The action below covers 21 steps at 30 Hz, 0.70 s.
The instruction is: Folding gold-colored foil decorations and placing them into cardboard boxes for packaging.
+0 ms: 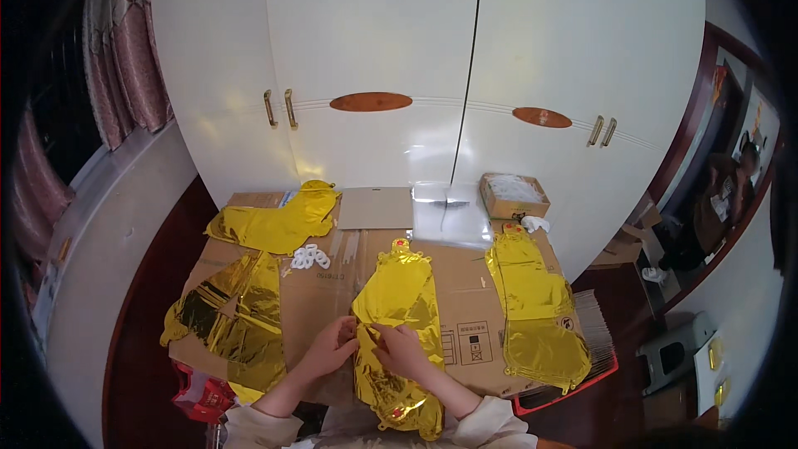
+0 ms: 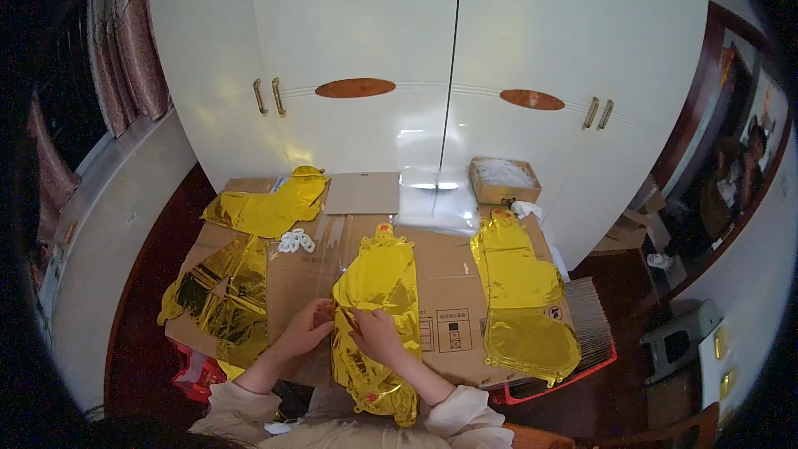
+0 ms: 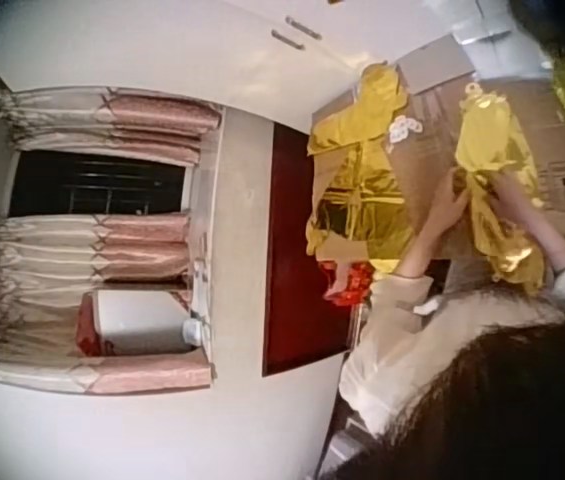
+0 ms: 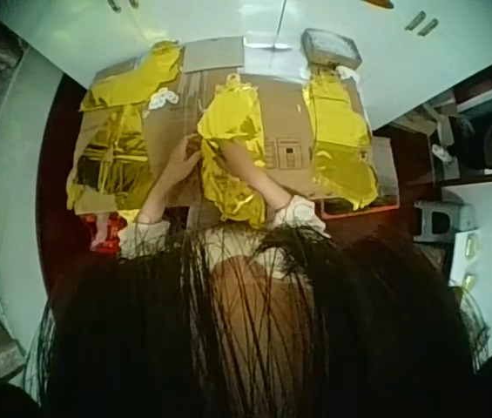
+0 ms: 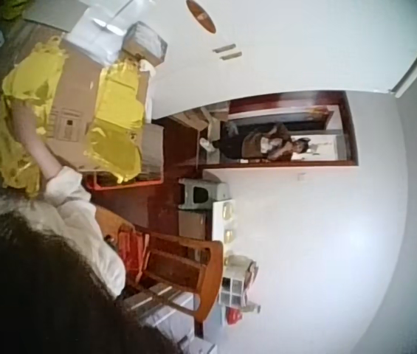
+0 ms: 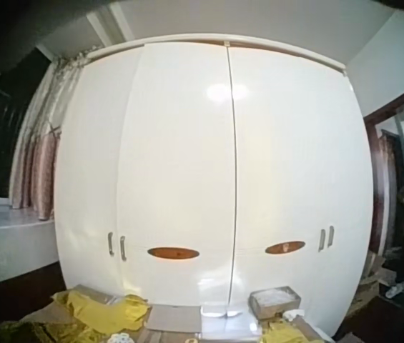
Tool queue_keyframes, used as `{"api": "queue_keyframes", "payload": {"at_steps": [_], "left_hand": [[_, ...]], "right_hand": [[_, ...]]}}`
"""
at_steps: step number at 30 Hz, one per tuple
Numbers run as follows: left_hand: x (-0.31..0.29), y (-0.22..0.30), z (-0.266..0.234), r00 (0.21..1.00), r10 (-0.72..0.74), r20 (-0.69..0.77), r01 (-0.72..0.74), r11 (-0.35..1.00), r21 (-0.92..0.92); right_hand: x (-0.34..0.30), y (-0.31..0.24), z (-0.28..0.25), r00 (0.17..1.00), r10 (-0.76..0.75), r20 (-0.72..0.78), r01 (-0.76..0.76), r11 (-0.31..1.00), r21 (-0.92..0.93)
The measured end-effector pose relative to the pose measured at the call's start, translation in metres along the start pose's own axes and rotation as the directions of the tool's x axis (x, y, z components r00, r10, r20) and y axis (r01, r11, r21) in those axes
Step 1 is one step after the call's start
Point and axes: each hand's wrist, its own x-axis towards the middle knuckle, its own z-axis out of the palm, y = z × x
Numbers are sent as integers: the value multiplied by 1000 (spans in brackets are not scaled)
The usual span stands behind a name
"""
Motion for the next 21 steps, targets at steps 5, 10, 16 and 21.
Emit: {"api": "queue_keyframes", "payload": {"at_steps": [5, 10, 16, 21], "left_hand": [[3, 5, -3, 998, 2, -65, 0, 999, 44], [10, 9, -7, 988, 154, 31, -154, 912, 380], [40, -10, 0, 941, 263, 213, -338, 697, 632], [56, -12, 7, 923, 197, 332, -384, 545, 745]], "right_hand": [[-9, -2, -11, 996, -8, -91, 11, 999, 36], [-30, 11, -22, 981, -66, -181, 42, 990, -133], [-46, 24, -31, 966, -115, -232, 72, 980, -185], [-51, 31, -27, 973, -61, -220, 29, 989, -143]]}}
